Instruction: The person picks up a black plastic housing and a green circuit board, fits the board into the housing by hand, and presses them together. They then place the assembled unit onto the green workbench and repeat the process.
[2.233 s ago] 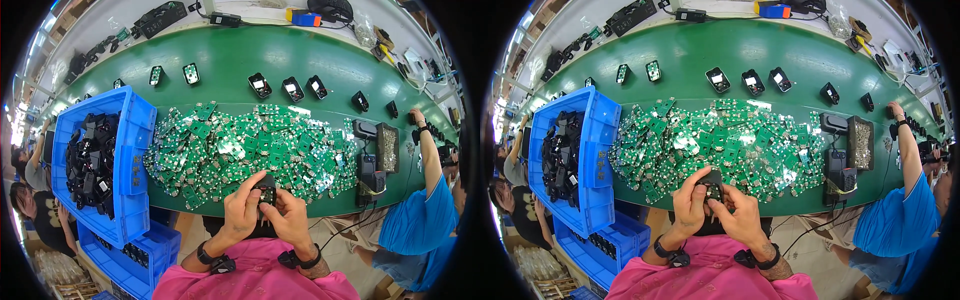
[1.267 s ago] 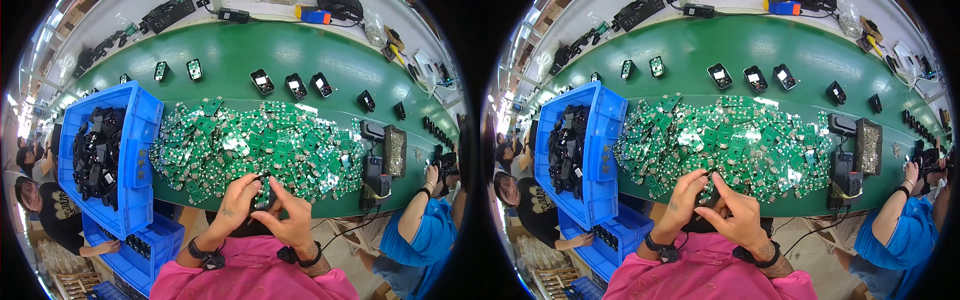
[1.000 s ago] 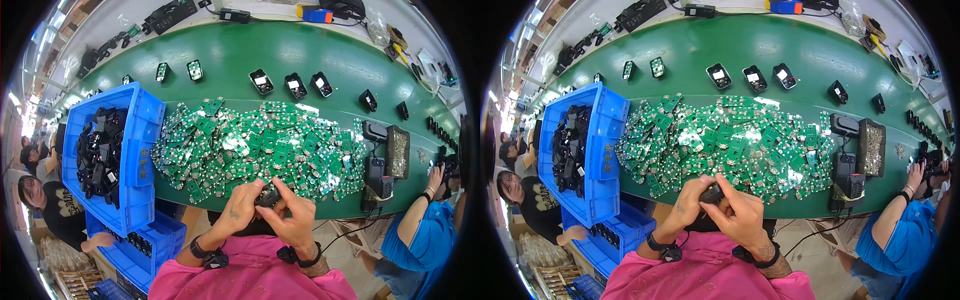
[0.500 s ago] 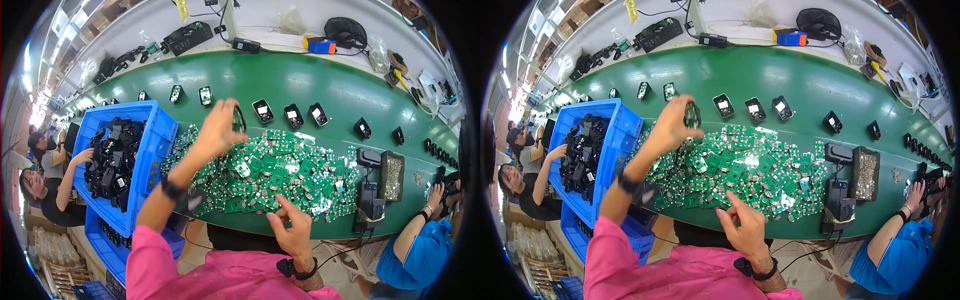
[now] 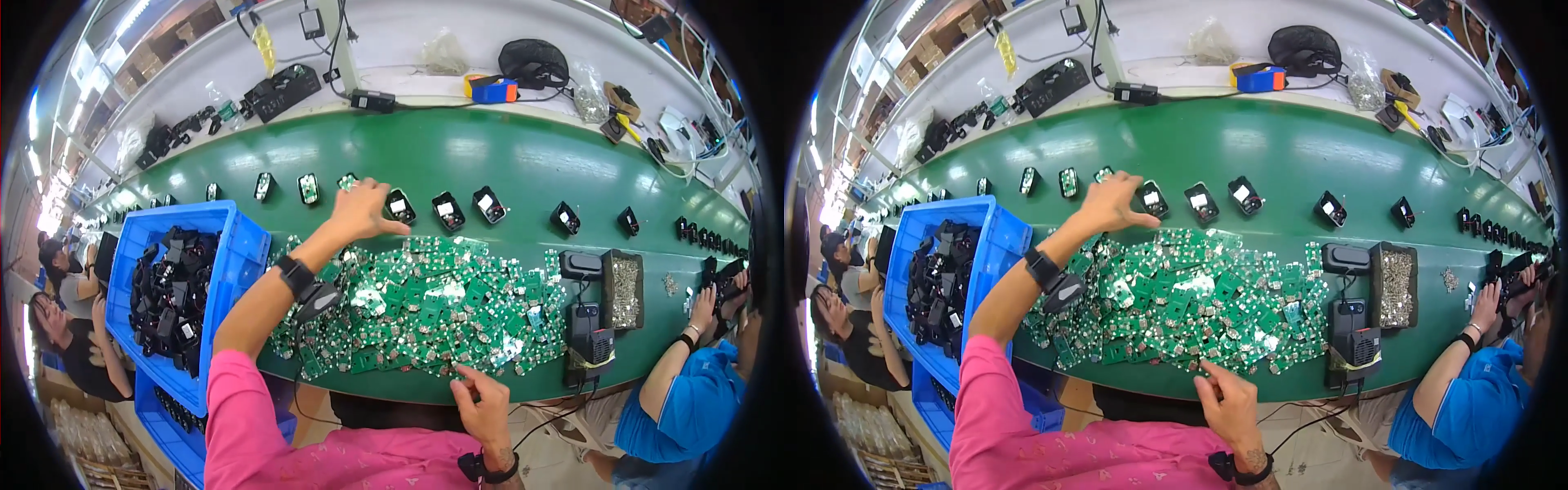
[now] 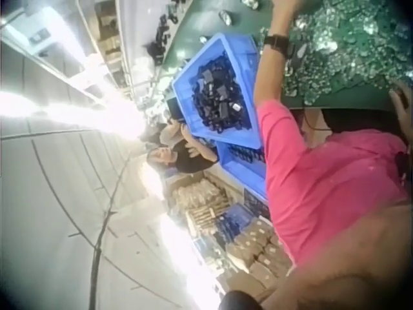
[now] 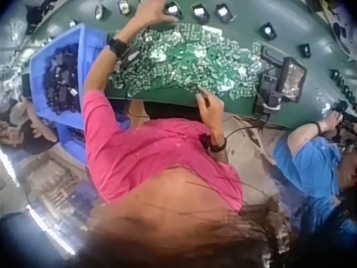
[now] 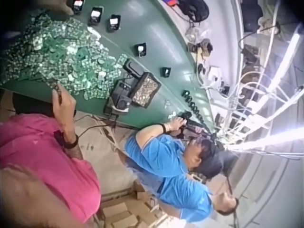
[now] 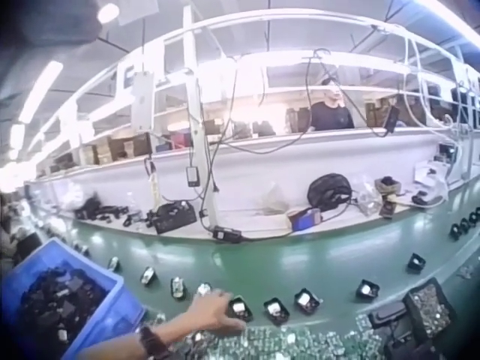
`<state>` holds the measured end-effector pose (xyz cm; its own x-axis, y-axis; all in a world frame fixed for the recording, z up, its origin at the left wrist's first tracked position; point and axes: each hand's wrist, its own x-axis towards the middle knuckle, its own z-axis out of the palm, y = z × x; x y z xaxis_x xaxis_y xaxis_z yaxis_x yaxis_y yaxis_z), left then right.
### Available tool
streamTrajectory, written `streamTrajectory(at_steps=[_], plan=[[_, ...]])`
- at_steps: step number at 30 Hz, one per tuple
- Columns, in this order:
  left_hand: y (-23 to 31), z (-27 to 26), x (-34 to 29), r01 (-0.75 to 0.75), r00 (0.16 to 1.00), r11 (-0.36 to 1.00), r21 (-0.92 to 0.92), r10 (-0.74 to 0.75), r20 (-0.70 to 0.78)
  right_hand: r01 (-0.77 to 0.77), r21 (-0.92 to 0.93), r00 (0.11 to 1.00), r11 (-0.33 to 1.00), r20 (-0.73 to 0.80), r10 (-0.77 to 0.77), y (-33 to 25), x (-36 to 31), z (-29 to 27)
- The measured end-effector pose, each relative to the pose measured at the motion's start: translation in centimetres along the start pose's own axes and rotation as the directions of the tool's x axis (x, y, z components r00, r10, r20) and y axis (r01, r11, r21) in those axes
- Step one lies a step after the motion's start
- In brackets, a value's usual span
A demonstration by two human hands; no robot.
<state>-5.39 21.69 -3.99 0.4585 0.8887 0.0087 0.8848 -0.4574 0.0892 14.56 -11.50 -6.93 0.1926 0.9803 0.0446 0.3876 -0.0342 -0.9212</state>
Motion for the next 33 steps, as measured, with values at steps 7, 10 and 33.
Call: streamTrajectory(at_steps=[7, 10, 33], plan=[[1.1, 1.4, -0.2, 0.094, 0.987, 0.996, -0.007, -0.094, -0.13, 0.288, -0.122, 0.956, 0.95, -0.016, -0.292, -1.9, 2.7, 0.3], [2.3, -2.0, -2.5, 0.009, 0.992, 0.932, -0.363, -0.055, -0.116, 0.267, -0.264, 0.962, 0.927, 0.021, -0.271, -2.2, 4.0, 0.8], [10.3, 2.0, -23.5, 0.022, 0.971, 0.504, -0.863, -0.216, -0.101, -0.228, 0.666, 0.973, 0.711, 0.133, 0.187, -4.5, 4.6, 2.2]])
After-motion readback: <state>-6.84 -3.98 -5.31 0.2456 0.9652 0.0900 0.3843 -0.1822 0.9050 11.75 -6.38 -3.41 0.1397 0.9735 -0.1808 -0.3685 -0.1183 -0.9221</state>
